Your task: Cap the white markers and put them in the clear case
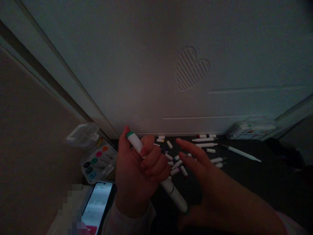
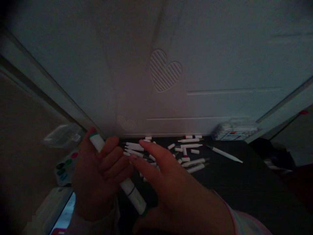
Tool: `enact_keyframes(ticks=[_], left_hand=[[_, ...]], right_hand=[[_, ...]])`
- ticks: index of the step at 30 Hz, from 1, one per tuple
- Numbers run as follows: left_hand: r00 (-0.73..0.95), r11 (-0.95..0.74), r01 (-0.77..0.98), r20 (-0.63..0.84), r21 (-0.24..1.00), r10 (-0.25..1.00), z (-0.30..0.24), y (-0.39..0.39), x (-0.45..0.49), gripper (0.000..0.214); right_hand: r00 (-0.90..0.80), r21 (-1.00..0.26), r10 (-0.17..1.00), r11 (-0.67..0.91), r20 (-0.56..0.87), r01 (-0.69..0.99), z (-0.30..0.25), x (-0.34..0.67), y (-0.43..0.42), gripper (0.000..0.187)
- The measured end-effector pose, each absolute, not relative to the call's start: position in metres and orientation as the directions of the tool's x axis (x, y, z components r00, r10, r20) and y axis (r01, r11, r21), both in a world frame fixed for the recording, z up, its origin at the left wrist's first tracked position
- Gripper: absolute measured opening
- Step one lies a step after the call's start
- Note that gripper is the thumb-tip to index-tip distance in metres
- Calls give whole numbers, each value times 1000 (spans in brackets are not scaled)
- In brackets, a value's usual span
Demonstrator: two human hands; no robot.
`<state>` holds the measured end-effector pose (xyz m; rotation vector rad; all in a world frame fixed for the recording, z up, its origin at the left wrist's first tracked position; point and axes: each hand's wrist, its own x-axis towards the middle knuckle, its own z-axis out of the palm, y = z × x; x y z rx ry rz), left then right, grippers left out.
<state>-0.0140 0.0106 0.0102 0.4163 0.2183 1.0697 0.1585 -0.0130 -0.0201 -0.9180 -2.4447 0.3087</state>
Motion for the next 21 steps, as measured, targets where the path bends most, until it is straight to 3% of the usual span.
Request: enact_keyframes(ticks=[4,12,21], left_hand=[[544,485,-765,20,423,839,8,11,-10,52],[534,492,-764,-21,418,846,6,10,-9,51],[482,450,-799,-21,400,876,10,8,-9,52]], right_hand=[[-679,-302,594,804,431,512,-18,158,-14,105],[-714,-205,476,876,514,437,-18,158,-10,88],[-679,-242,528,845,510,476,-20,161,-10,91]])
